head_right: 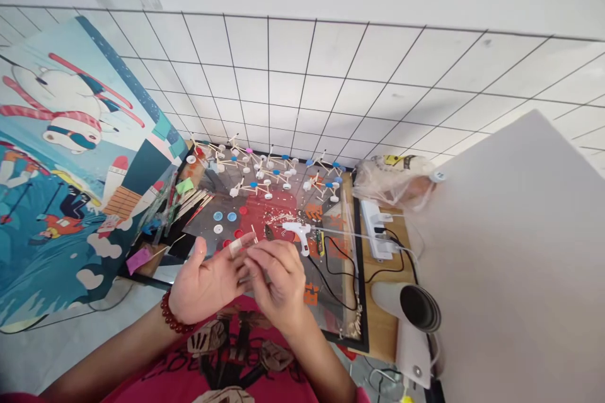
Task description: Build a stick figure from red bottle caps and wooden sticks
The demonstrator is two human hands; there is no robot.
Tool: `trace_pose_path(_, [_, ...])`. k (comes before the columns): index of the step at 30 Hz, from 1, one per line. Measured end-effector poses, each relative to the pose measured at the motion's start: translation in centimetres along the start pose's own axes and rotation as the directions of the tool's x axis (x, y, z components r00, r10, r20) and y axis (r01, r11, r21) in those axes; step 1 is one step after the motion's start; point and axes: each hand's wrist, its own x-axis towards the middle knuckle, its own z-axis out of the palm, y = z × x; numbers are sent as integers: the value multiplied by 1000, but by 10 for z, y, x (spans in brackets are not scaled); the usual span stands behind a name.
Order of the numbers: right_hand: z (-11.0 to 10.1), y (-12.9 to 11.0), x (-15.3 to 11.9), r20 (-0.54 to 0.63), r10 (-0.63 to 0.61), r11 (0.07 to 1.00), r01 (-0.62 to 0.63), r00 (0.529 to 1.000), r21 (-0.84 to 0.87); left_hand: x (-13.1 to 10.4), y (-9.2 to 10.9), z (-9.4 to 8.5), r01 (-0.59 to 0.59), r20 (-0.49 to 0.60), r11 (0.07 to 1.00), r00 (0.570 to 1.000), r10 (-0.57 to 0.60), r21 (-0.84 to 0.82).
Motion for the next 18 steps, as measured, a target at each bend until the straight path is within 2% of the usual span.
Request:
trace_pose_path(5, [18,-10,5,58,24,1000,-25,998,16,-1,-12,-2,7,-59,1000,998,-7,-4])
trace_pose_path(8, [24,-10,3,92,84,996,-88,992,32,0,-18,-3,4,-84,1000,996,-4,-8])
trace_pose_path(11, [26,-12,0,159,157,975,-178,975,132,1,-23,-6,-3,-116,1000,993,2,-9])
trace_pose_path(15, [27,-12,-2,268,272,897,-344,924,276,-2,-29,-12,17,-114,999,993,-20,-31])
trace_pose_path(16, [27,-9,-3,269,314,866,-391,911,313,-3,-30,-14,43,-106,998,993,-48,-44])
trace_pose_path(18, [23,2,-2,187,457,780,-492,870,385,-7,-31,-19,112,-101,990,988,-120,-86])
